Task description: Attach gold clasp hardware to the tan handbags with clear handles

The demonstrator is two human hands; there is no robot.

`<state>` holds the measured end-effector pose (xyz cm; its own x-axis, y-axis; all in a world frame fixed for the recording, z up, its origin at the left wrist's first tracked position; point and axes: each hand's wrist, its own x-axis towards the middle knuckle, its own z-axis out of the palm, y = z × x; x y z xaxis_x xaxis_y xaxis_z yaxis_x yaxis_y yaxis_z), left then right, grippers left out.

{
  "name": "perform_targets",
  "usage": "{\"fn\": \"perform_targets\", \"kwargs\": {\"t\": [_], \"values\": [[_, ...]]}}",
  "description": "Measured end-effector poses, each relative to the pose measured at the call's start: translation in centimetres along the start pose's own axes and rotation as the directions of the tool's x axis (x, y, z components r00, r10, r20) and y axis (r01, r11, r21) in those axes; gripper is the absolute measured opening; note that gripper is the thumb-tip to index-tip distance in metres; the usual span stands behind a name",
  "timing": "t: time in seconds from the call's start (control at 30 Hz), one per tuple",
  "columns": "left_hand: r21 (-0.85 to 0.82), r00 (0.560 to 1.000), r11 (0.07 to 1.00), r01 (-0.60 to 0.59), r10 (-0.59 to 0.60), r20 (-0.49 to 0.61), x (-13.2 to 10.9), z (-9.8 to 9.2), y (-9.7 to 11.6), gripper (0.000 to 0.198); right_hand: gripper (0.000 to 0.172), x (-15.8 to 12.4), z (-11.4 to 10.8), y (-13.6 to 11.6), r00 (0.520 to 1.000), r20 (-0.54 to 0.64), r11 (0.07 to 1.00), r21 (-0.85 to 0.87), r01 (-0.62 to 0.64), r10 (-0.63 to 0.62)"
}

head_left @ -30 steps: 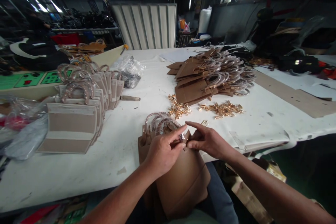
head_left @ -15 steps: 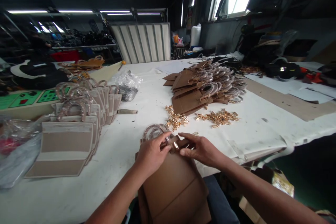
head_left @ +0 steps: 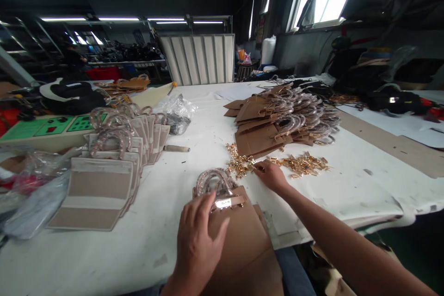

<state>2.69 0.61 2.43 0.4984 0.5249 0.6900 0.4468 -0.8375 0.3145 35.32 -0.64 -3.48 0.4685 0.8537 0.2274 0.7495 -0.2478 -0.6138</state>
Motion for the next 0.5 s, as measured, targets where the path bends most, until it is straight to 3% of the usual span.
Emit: {"fn": "perform_targets", "kwargs": {"t": [0.1,0.17,0.23,0.3,0.4,0.43,0.5], "values": [[-0.222,0.998,0.973,0.056,-0.058,-0.001,-3.6,-1.1,1.3,0.043,0.014,-0.8,-0.5,-0.5,0.999,-0.007,0.999,0.012,0.047,-0.047],[-0.373,0.985,0.912,0.172,-0.148,0.092,-4.9,-1.4,2.0,0.023,0.012,-2.2,-1.6,-2.0,0.996,-0.034,0.996,0.029,0.085,-0.084],[-0.473,0.941,0.814,0.337,-0.268,0.209,-4.9,-1.4,2.3,0.014,0.013,-4.4,-2.7,-4.5,0.986,-0.079,0.984,0.089,0.152,-0.145],[-0.544,0.864,0.673,0.501,-0.353,0.359,-3.9,-1.3,2.4,0.025,0.01,-7.0,-3.5,-7.7,0.962,-0.128,0.935,0.235,0.265,-0.24],[-0.646,0.759,0.398,0.651,-0.352,0.547,-1.6,-1.3,2.5,0.053,0.003,-10.5,-3.9,-12.5,0.937,-0.13,0.832,0.431,0.348,-0.324],[-0.673,0.753,0.34,0.657,-0.338,0.565,-1.0,-1.4,2.5,0.056,0.003,-11.4,-3.9,-13.8,0.936,-0.104,0.808,0.479,0.344,-0.337],[-0.714,0.788,0.339,0.613,-0.326,0.522,-0.4,-1.8,2.7,0.05,0.004,-12.6,-3.6,-15.7,0.938,-0.049,0.776,0.547,0.314,-0.344]]}}
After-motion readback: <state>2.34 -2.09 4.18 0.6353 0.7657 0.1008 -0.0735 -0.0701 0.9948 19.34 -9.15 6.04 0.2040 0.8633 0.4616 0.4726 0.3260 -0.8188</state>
